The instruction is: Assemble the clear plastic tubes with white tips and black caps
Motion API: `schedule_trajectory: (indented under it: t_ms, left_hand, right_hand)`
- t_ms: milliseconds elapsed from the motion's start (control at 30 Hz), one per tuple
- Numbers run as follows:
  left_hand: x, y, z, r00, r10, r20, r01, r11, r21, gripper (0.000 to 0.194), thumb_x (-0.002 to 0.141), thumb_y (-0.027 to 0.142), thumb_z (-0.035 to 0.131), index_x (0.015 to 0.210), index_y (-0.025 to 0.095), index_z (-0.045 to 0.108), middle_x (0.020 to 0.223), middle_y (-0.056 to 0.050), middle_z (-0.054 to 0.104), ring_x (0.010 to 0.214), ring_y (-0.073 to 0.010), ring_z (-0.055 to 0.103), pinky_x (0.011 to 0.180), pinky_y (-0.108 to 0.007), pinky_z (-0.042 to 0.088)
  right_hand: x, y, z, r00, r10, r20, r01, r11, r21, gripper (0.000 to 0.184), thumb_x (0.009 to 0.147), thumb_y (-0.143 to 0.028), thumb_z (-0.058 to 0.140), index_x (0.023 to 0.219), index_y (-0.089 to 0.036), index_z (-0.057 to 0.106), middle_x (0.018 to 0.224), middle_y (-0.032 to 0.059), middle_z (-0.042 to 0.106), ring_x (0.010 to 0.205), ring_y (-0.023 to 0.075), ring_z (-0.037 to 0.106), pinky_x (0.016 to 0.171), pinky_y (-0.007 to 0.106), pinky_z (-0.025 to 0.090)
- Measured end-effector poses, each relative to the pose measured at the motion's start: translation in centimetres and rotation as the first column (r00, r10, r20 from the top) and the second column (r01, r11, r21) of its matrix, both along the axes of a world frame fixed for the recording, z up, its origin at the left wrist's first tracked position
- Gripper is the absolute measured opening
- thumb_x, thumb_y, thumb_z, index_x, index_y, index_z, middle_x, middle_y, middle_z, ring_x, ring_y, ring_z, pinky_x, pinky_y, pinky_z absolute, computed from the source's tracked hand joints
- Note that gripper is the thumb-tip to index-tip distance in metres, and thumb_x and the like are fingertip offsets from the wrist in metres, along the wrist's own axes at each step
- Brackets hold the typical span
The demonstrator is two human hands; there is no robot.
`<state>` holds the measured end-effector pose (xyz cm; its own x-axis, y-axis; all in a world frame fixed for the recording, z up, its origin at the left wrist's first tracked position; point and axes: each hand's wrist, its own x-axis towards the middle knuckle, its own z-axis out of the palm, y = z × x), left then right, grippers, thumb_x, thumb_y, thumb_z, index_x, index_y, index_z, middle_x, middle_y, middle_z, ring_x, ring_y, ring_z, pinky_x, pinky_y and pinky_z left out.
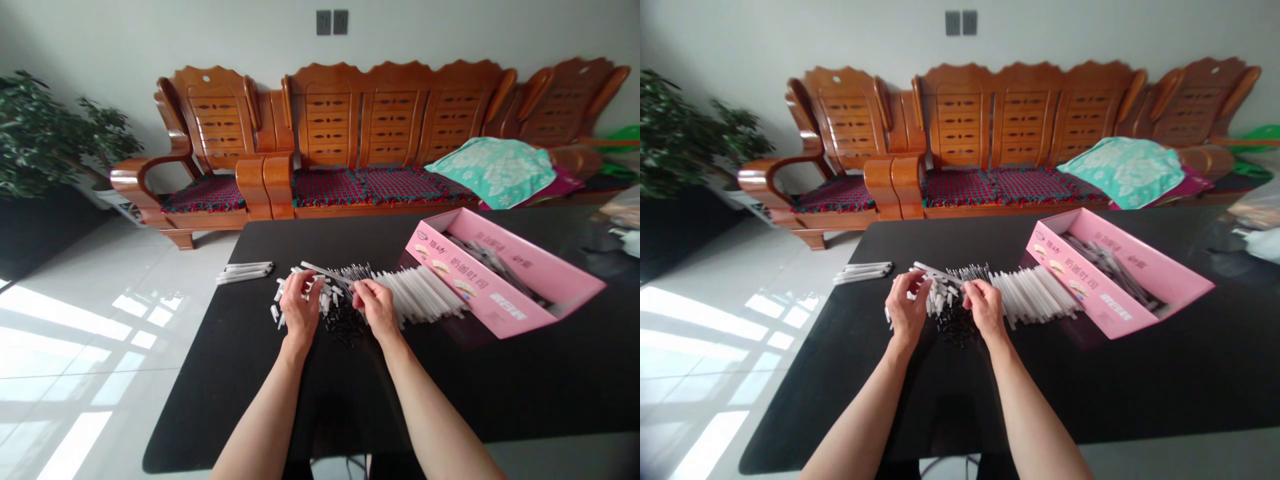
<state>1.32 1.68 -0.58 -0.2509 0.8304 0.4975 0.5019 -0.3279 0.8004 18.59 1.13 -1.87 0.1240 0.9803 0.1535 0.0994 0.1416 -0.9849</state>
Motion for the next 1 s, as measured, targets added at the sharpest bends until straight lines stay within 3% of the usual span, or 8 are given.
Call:
schedule_trajectory:
  t_ms: [33, 100, 200, 267, 333, 467, 800, 1000]
  left_hand:
    - [0.0, 0.1, -0.1, 0.992, -0.012, 0.122, 0.019, 0.998, -0.061, 0.022, 0.087, 0.041, 0.066, 0.095, 0.021, 0.073, 0.084, -0.005, 0.07, 0.075, -0.0203, 0.063, 0.072, -0.031, 0.049]
    - [0.1, 0.4, -0.5, 0.924, -0.113, 0.367, 0.181, 0.971, -0.158, 0.029, 0.084, 0.047, 0.068, 0.09, 0.02, 0.073, 0.071, -0.003, 0.067, 0.056, -0.0152, 0.058, 0.055, -0.026, 0.046]
    - [0.4, 1.0, -1.2, 0.708, -0.215, 0.673, 0.434, 0.884, -0.174, 0.041, 0.078, 0.053, 0.072, 0.095, 0.015, 0.071, 0.072, -0.003, 0.068, 0.051, -0.013, 0.058, 0.046, -0.024, 0.044]
    - [0.5, 1.4, -1.7, 0.602, -0.199, 0.773, 0.483, 0.862, -0.155, 0.045, 0.075, 0.054, 0.075, 0.091, 0.013, 0.069, 0.072, -0.004, 0.069, 0.053, -0.0132, 0.061, 0.048, -0.024, 0.047]
    - [0.3, 1.7, -1.9, 0.557, -0.171, 0.813, 0.483, 0.863, -0.149, 0.045, 0.072, 0.054, 0.077, 0.085, 0.012, 0.068, 0.069, -0.004, 0.068, 0.053, -0.0125, 0.061, 0.05, -0.023, 0.049]
    - [0.0, 1.7, -1.9, 0.528, -0.171, 0.832, 0.492, 0.86, -0.136, 0.046, 0.07, 0.053, 0.079, 0.084, 0.011, 0.068, 0.069, -0.005, 0.069, 0.053, -0.0118, 0.062, 0.052, -0.023, 0.05]
    - [0.0, 1.6, -1.9, 0.555, -0.157, 0.817, 0.478, 0.864, -0.158, 0.042, 0.07, 0.051, 0.08, 0.079, 0.012, 0.068, 0.063, -0.003, 0.067, 0.051, -0.0125, 0.061, 0.051, -0.024, 0.05]
    - [-0.1, 1.7, -2.0, 0.579, -0.139, 0.803, 0.446, 0.879, -0.169, 0.042, 0.069, 0.051, 0.08, 0.077, 0.011, 0.067, 0.06, -0.002, 0.065, 0.05, -0.0124, 0.061, 0.05, -0.023, 0.05]
  right_hand:
    - [-0.1, 0.0, 0.0, 0.999, -0.022, -0.042, 0.022, 1.0, -0.012, 0.037, 0.09, -0.052, 0.058, 0.081, -0.017, 0.067, 0.054, -0.0009, 0.057, 0.049, 0.0134, 0.048, 0.046, 0.025, 0.034]
    - [-0.2, 0.1, -0.1, 0.997, -0.01, -0.08, 0.009, 1.0, -0.014, 0.036, 0.089, -0.052, 0.059, 0.083, -0.017, 0.068, 0.056, -0.0006, 0.058, 0.049, 0.0132, 0.048, 0.045, 0.025, 0.035]
    - [-0.5, 0.1, -0.1, 0.995, 0.096, -0.04, -0.096, 0.995, 0.007, 0.034, 0.089, -0.051, 0.061, 0.083, -0.018, 0.068, 0.058, -0.0002, 0.059, 0.052, 0.0133, 0.051, 0.047, 0.024, 0.037]
    - [-0.7, 0.1, -0.3, 0.988, 0.15, -0.023, -0.15, 0.989, 0.004, 0.036, 0.09, -0.051, 0.06, 0.081, -0.018, 0.068, 0.057, 0.0002, 0.06, 0.053, 0.0131, 0.052, 0.047, 0.024, 0.037]
    - [-0.8, 0.2, -0.7, 0.984, 0.166, -0.061, -0.168, 0.986, -0.018, 0.042, 0.092, -0.055, 0.056, 0.08, -0.017, 0.068, 0.056, 0.0008, 0.061, 0.051, 0.0128, 0.053, 0.046, 0.023, 0.036]
    - [-0.8, 0.3, -1.1, 0.974, 0.189, -0.128, -0.197, 0.979, -0.05, 0.047, 0.094, -0.058, 0.052, 0.079, -0.016, 0.068, 0.052, 0.0004, 0.059, 0.048, 0.012, 0.052, 0.045, 0.023, 0.034]
    - [-0.5, -0.1, -0.2, 0.961, 0.276, 0.019, -0.275, 0.96, -0.056, 0.039, 0.093, -0.05, 0.056, 0.077, -0.017, 0.067, 0.051, -0.0024, 0.056, 0.047, 0.0102, 0.048, 0.046, 0.022, 0.034]
    - [-0.5, 0.0, -0.1, 0.96, 0.28, 0.008, -0.279, 0.958, -0.073, 0.03, 0.087, -0.045, 0.065, 0.076, -0.018, 0.066, 0.055, -0.0026, 0.058, 0.049, 0.011, 0.05, 0.048, 0.022, 0.036]
